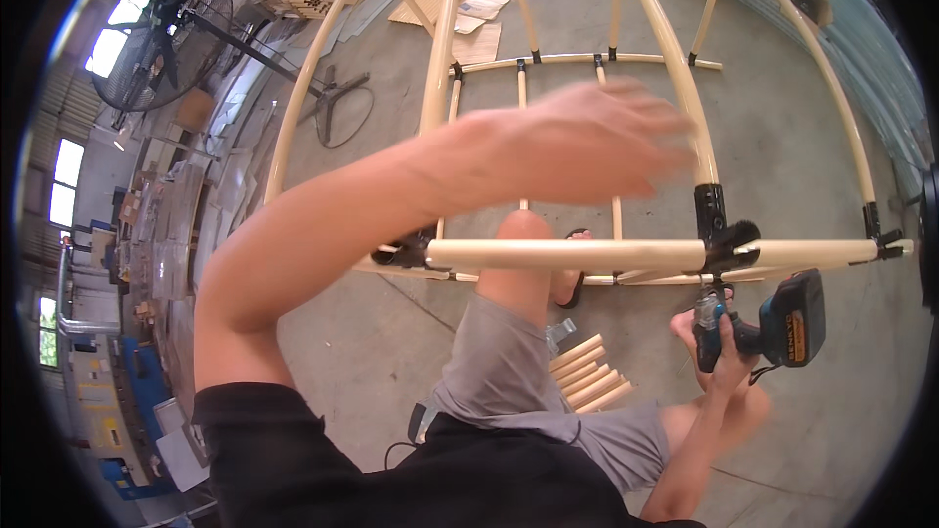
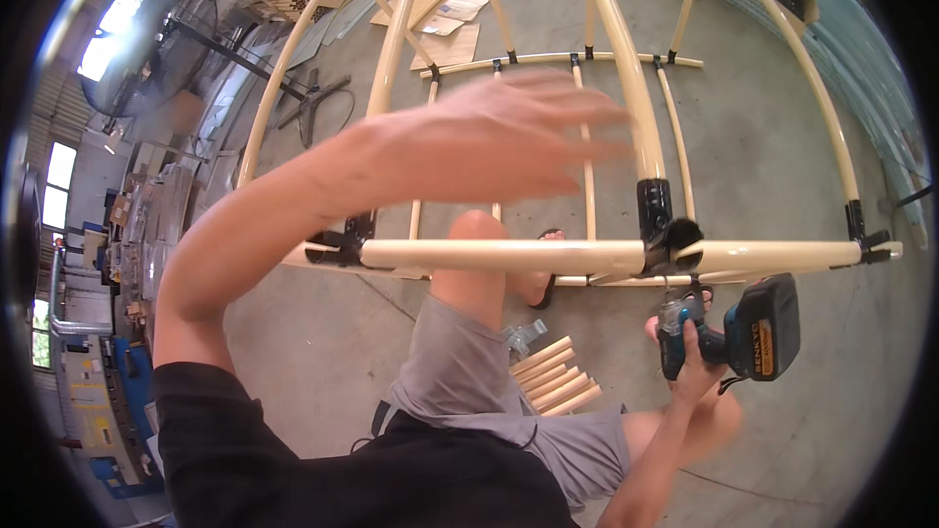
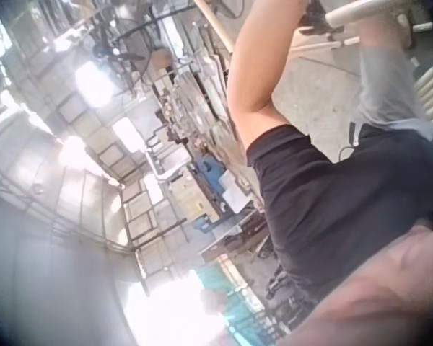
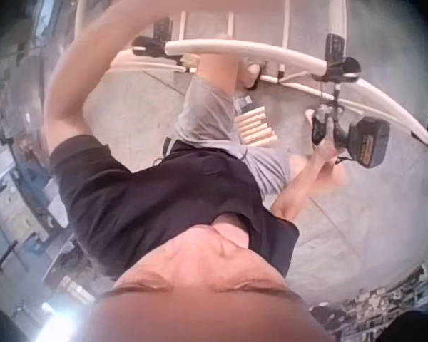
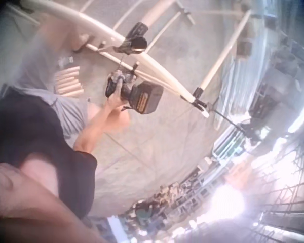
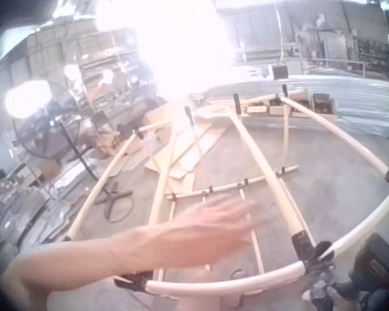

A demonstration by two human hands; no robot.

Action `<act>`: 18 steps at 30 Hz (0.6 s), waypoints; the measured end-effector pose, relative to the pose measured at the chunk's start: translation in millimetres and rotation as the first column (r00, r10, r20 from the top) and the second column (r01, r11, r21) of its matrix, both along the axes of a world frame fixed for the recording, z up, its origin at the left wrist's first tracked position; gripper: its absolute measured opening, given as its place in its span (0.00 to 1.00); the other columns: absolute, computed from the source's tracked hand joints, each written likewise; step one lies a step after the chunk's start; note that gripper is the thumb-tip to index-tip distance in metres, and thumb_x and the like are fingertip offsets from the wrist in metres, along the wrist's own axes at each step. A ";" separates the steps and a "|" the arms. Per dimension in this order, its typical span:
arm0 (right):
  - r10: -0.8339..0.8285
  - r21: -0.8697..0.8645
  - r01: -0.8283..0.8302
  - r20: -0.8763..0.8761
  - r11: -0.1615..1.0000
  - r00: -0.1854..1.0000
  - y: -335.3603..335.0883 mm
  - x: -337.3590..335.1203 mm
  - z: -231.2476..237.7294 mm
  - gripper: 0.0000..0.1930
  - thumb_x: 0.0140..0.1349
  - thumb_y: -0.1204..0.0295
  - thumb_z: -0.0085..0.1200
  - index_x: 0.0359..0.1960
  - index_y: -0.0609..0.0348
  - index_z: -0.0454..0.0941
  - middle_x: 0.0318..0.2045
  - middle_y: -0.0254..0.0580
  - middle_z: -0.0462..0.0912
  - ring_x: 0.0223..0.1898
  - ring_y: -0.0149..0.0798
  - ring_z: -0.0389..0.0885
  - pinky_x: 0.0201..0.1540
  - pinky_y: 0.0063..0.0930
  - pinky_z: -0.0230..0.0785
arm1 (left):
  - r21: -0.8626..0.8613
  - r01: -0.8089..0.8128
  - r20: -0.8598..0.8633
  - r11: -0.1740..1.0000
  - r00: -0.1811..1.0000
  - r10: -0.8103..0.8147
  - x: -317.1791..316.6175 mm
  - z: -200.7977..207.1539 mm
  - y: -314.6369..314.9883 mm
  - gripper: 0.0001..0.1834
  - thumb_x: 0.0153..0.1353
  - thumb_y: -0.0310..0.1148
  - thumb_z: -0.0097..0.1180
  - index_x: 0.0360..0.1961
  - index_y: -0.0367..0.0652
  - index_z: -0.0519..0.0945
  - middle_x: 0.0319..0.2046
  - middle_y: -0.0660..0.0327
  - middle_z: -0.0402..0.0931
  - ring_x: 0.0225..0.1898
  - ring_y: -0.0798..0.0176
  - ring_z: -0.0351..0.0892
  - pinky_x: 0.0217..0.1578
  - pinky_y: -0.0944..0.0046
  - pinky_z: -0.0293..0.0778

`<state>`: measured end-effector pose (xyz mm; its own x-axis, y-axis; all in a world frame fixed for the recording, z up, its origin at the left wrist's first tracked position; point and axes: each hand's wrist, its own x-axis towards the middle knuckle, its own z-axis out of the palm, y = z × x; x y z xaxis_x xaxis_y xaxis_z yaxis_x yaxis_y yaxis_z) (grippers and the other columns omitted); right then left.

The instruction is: The person assembles a frame structure by inserting wooden poles into plastic connectors and securing them with a power drill.

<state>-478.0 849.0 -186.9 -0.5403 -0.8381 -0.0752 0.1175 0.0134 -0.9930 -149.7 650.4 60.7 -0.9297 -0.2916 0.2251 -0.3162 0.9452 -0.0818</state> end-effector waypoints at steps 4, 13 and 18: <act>-0.048 0.075 0.058 -0.128 0.995 0.991 16.1 2.3 0.2 0.16 0.54 0.76 0.69 0.39 0.68 0.74 0.38 0.45 0.81 0.38 0.33 0.80 0.44 0.27 0.74 | 0.235 -0.568 -0.131 0.789 0.786 0.604 92.8 31.2 14.5 0.23 0.64 0.39 0.58 0.57 0.39 0.75 0.54 0.51 0.76 0.55 0.48 0.77 0.56 0.56 0.72; 0.217 -0.322 -0.233 -0.085 0.918 0.972 10.4 48.6 7.1 0.20 0.51 0.76 0.68 0.44 0.60 0.74 0.42 0.43 0.80 0.45 0.38 0.79 0.52 0.32 0.73 | 0.997 -0.065 0.057 -0.039 0.315 0.947 109.8 -75.7 10.8 0.30 0.64 0.52 0.59 0.48 0.32 0.71 0.33 0.54 0.77 0.29 0.62 0.83 0.28 0.63 0.81; 0.237 -0.321 -0.312 -0.252 0.894 0.938 4.2 93.1 -20.0 0.15 0.51 0.77 0.68 0.39 0.62 0.76 0.38 0.42 0.81 0.45 0.36 0.79 0.50 0.31 0.73 | 0.989 -0.140 0.077 -0.044 0.237 0.969 109.4 -108.0 -1.9 0.30 0.64 0.53 0.58 0.50 0.34 0.70 0.29 0.57 0.76 0.26 0.64 0.81 0.26 0.65 0.81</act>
<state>-384.8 853.2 -206.8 -0.2569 -0.9060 0.3365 -0.0423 -0.3373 -0.9404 -40.3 648.5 -47.3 0.0369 -0.9426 -0.3319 -0.2854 -0.3283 0.9005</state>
